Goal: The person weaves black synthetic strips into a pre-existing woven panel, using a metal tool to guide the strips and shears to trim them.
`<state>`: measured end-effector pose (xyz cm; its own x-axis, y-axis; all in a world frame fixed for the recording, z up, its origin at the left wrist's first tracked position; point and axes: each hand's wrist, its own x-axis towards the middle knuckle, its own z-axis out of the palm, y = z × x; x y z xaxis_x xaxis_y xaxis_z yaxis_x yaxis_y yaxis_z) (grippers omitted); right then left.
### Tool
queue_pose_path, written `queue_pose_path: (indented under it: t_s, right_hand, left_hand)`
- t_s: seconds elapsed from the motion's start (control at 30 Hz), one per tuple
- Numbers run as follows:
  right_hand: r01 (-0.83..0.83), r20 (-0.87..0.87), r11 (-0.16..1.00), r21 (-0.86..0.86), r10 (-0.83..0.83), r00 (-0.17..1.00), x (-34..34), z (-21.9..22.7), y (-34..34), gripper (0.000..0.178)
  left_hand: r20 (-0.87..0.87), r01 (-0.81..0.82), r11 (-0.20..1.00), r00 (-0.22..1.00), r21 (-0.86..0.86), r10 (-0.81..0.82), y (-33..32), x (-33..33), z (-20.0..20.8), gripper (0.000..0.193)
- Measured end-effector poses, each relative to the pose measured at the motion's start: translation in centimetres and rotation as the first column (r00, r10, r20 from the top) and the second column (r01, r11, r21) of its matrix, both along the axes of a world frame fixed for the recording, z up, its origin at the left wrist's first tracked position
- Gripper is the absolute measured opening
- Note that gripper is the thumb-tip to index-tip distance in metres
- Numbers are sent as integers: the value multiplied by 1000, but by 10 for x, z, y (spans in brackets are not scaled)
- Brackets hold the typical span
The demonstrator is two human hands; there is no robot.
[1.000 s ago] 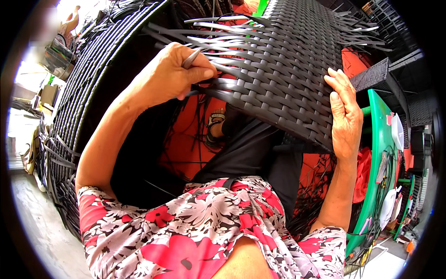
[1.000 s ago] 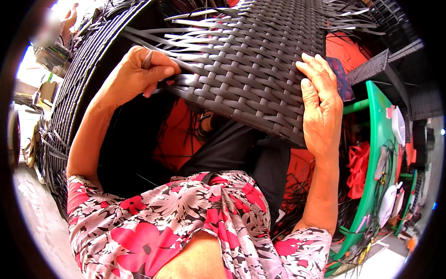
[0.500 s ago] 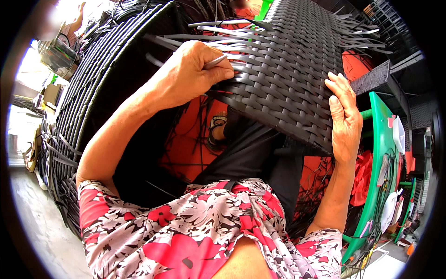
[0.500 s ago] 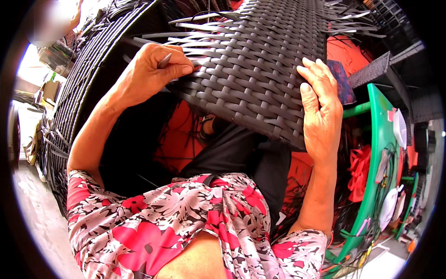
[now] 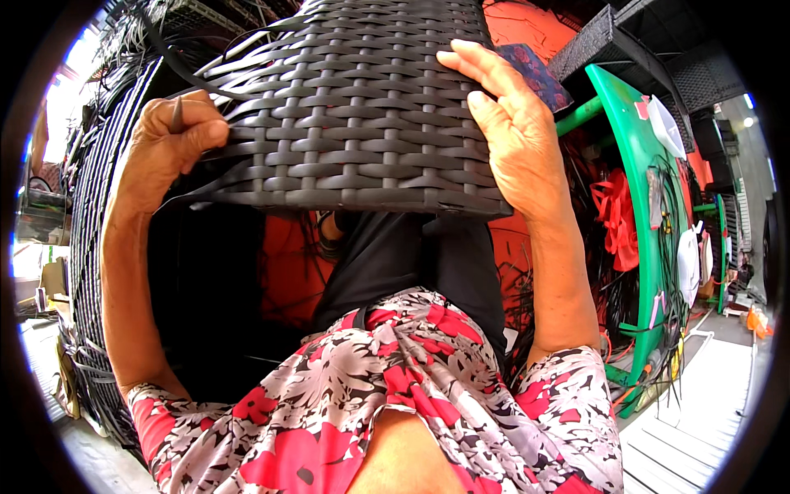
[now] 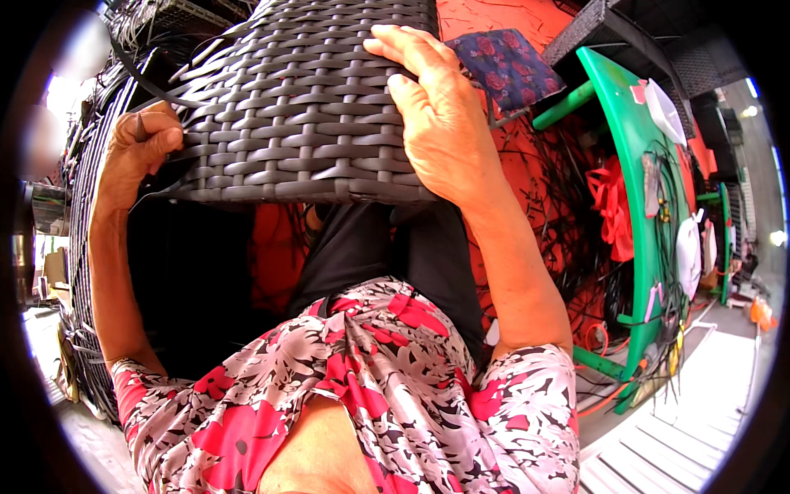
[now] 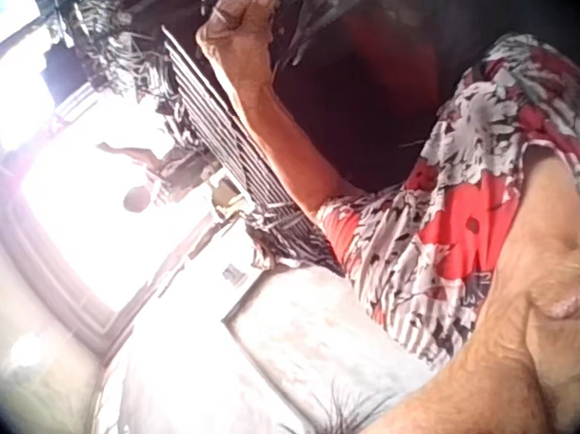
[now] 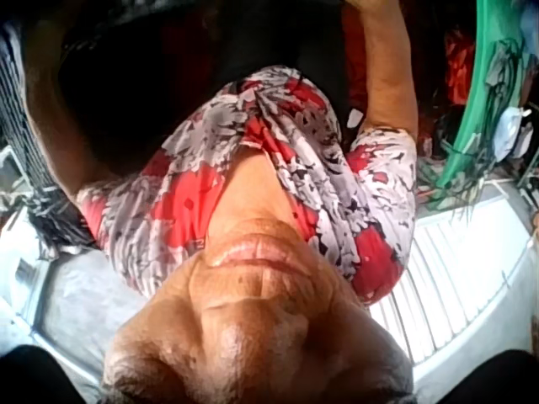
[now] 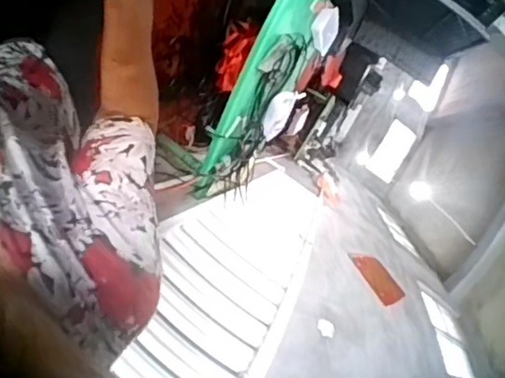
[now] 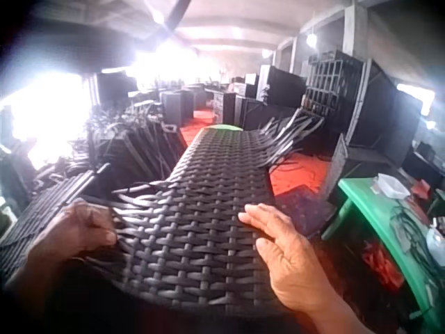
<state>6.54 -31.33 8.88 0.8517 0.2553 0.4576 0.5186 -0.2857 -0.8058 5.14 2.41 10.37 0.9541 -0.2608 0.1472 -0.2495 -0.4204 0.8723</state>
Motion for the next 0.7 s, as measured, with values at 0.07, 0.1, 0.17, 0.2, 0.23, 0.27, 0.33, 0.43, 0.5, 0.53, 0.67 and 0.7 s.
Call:
queue_pose_path:
  t_s: [0.07, 0.1, 0.17, 0.2, 0.23, 0.27, 0.33, 0.43, 0.5, 0.53, 0.67, 0.7]
  right_hand:
    - [45, 93, 988, -146, -31, 995, -1, 4, 4, 37]
    - [24, 81, 994, -106, -16, 997, -2, 3, 3, 36]
    - [-21, 69, 999, -26, 23, 997, -1, -1, -2, 35]
    - [17, 109, 998, -67, -9, 994, 1, 2, -2, 35]
    - [60, 141, 992, -112, -44, 989, 2, 5, -3, 35]
    - [104, 174, 982, -156, -76, 982, 3, 9, -4, 36]
    - [15, 35, 982, -186, -8, 999, 1, 39, -3, 59]
    - [159, 359, 863, -479, 28, 933, 5, 67, 6, 65]
    - [135, 306, 638, -758, 165, 937, 23, 43, 14, 69]
    - [27, 157, 482, -876, 232, 960, 26, 24, 16, 70]
    - [252, 364, 550, -796, 102, 926, 20, 22, 17, 64]
    - [133, 269, 646, -752, 116, 956, 22, 28, 13, 66]
  left_hand:
    - [59, -109, 992, 993, 63, 106, 5, -1, -9, 21]
    - [-42, -156, 977, 986, 144, 163, 3, -6, -10, 24]
    - [-184, -136, 990, 973, 32, 139, 2, -9, -22, 27]
    - [-344, -150, 986, 932, -73, 116, 4, -10, -25, 28]
    - [-278, -156, 983, 953, -101, 123, -3, -13, -33, 28]
    - [-246, -151, 982, 962, -116, 118, -5, -12, -34, 28]
    - [-189, -146, 978, 975, -151, 117, -7, -13, -38, 28]
    - [-186, -201, 969, 967, -141, 173, -9, -17, -42, 28]
    - [-170, -190, 970, 972, -152, 164, -7, -17, -44, 28]
    - [-164, -138, 977, 980, -163, 111, -8, -16, -42, 29]
    - [-137, -199, 971, 974, -133, 181, -17, -22, -36, 30]
    - [-119, -207, 968, 974, -141, 191, -16, -23, -36, 29]
